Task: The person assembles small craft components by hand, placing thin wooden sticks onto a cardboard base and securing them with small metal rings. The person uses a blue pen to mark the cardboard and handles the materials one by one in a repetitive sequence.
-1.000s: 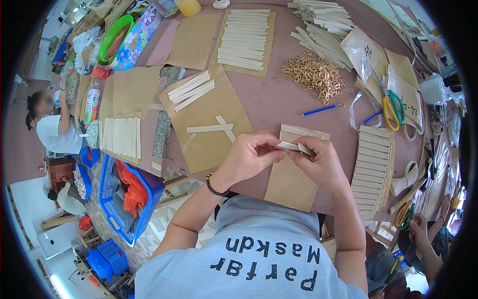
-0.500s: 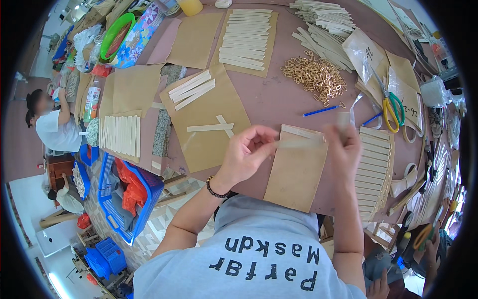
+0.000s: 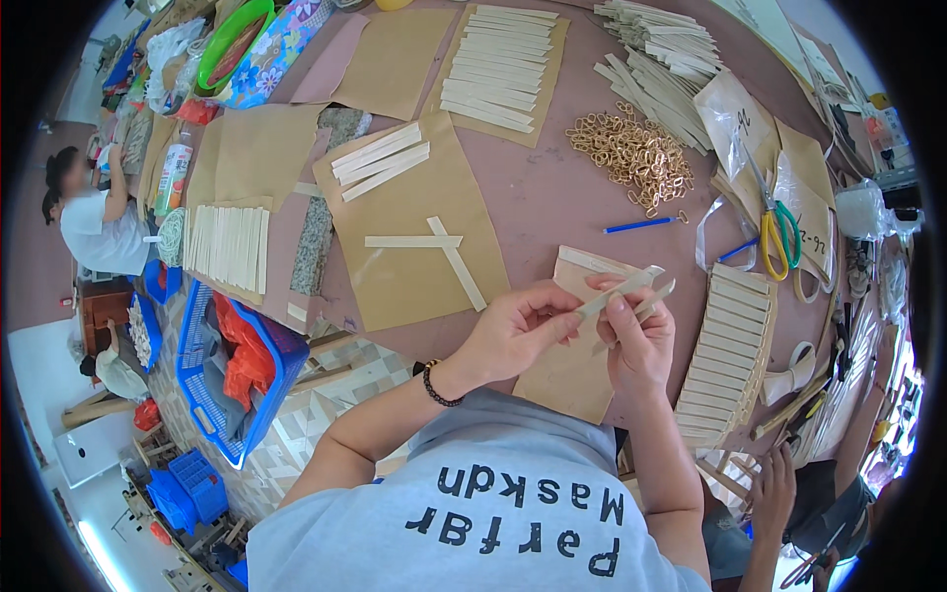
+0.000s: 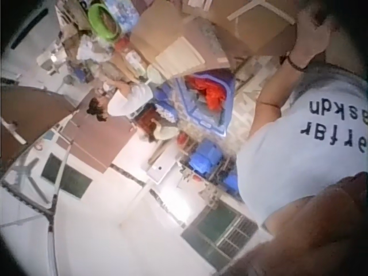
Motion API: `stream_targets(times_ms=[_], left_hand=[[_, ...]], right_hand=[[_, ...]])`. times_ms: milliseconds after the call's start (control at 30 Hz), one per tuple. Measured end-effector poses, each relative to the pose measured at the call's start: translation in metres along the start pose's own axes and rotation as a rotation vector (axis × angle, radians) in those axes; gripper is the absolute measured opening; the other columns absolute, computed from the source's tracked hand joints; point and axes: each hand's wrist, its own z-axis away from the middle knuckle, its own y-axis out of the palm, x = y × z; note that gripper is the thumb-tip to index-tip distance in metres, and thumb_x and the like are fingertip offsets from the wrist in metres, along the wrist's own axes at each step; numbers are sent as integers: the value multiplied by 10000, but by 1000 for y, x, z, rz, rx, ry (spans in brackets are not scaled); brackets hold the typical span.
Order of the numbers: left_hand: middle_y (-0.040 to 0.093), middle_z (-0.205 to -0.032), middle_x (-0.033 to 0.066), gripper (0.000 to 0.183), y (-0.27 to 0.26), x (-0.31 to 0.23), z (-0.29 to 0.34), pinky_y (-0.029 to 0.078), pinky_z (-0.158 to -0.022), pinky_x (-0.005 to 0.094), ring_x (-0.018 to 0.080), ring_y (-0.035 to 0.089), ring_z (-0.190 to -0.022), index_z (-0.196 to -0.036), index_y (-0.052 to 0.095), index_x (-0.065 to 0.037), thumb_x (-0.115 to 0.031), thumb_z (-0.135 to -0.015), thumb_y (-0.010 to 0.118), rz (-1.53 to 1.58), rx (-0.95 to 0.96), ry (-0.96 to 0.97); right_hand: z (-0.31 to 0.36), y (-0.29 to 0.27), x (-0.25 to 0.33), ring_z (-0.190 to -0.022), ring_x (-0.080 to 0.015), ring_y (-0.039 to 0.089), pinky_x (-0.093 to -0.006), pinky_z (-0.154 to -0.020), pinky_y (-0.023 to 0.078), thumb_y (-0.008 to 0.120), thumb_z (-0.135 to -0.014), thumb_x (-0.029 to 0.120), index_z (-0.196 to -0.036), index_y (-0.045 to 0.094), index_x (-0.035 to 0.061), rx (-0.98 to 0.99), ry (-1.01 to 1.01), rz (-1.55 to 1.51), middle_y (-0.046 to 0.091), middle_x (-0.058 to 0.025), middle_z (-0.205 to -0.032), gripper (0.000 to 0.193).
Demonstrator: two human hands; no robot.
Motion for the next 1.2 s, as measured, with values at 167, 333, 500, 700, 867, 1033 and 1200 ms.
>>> stream_targets(times_ms=[167,333,500,700,867,1033,1200], left_hand=[[586,-1166,129,199,5,14,0,470,-913,341,235,585,-1078,-1104,605,18,-56,-921,629,-430,8,191],[530,-1305,149,484,2,6,3,379,-1019,473,344,481,-1229,-1215,578,-4,-183,-792,734,-1284,-95,516],[482,-1374,147,544,0,20,10,332,-1075,489,317,431,-1287,-1276,550,-12,-273,-820,693,-1504,-75,454],[483,-1360,154,538,0,23,11,329,-1086,498,320,432,-1285,-1277,548,-12,-281,-830,681,-1493,-92,434],[486,-1344,166,536,0,22,11,334,-1084,501,328,435,-1279,-1272,546,-7,-282,-832,680,-1484,-93,421],[483,-1344,172,530,-1,23,12,336,-1078,510,339,437,-1271,-1268,545,-2,-287,-840,673,-1463,-78,395],[473,-1396,169,534,-1,21,11,297,-1100,521,322,429,-1307,-1266,549,-3,-305,-841,666,-1532,-87,431]], right_hand=[[1,-13,-7,-691,-67,497,-231,-640,399,605,-971,114,-982,655,16,18,58,-96,667,-60,-891,111],[-30,-56,26,-767,-79,551,-233,-697,419,563,-994,134,-1010,659,12,-4,62,181,639,-28,-842,157],[-48,-50,44,-631,-72,552,-229,-582,421,607,-972,214,-954,670,-5,227,396,626,623,4,-701,229],[-67,-30,31,-508,-89,551,-281,-488,418,622,-950,246,-875,661,3,422,439,955,577,-12,-594,258],[-79,-25,32,-472,-124,544,-311,-473,425,597,-953,247,-837,637,-3,508,508,1043,568,-33,-593,278],[-83,-20,35,-470,-140,546,-321,-478,434,582,-953,246,-832,632,-21,524,518,1091,562,-53,-589,298],[-86,-18,36,-475,-147,557,-325,-478,437,580,-953,242,-836,636,-27,548,511,1119,565,-63,-589,298]])
